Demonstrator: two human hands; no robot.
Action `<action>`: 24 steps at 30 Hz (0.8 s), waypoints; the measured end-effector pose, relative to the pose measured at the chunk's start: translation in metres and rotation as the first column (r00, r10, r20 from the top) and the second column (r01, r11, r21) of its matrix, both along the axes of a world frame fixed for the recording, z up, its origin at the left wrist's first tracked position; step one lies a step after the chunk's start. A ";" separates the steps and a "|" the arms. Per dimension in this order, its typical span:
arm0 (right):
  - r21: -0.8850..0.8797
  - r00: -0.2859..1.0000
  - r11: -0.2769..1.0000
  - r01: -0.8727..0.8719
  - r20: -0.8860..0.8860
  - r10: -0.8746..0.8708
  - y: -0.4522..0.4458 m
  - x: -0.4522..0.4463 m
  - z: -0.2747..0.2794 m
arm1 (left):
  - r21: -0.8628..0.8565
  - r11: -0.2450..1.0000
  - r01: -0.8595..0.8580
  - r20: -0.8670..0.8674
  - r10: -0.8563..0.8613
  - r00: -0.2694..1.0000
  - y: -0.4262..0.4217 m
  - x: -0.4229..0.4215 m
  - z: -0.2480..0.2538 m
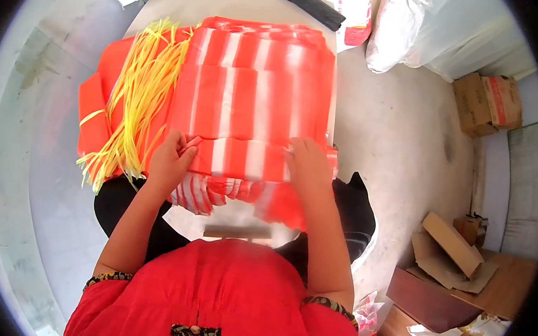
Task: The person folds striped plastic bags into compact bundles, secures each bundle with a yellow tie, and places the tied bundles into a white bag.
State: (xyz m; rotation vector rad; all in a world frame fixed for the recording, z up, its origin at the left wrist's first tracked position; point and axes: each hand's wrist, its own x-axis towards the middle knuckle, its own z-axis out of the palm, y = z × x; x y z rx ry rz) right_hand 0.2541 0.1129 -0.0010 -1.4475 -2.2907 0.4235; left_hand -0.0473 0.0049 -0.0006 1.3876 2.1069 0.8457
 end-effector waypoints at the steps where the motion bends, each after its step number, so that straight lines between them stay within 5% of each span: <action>1: 0.066 0.998 0.998 -0.013 0.055 0.009 -0.004 0.010 -0.005 | -0.014 1.000 0.006 -0.016 -0.006 1.000 0.000 0.002 0.002; 3: 0.197 0.986 0.979 -0.046 0.164 0.013 -0.010 0.023 -0.007 | 0.012 1.000 0.010 -0.019 -0.010 1.000 -0.001 0.004 0.003; 6: 0.374 0.931 0.856 -0.357 0.073 0.356 -0.028 0.014 -0.001 | 0.107 0.994 0.017 -0.030 -0.013 0.999 -0.001 0.002 -0.010; 10: 0.187 0.916 0.897 -0.401 0.093 0.391 -0.040 0.001 0.011 | -0.006 1.000 0.027 -0.155 -0.027 0.988 -0.004 0.008 0.008; 14: 0.146 0.921 0.910 -0.388 0.096 0.377 -0.033 0.011 0.000 | 0.205 0.932 0.299 -0.541 -0.147 0.828 -0.020 0.001 -0.001; 17: 0.150 0.910 0.900 -0.409 0.139 0.391 -0.029 0.017 -0.005 | 0.196 0.796 0.572 -0.625 -0.348 0.699 -0.027 0.002 0.009; 24: 0.160 0.905 0.893 -0.421 0.136 0.403 -0.021 0.021 0.002 | 0.184 0.809 0.558 -0.605 -0.354 0.713 -0.024 -0.007 -0.002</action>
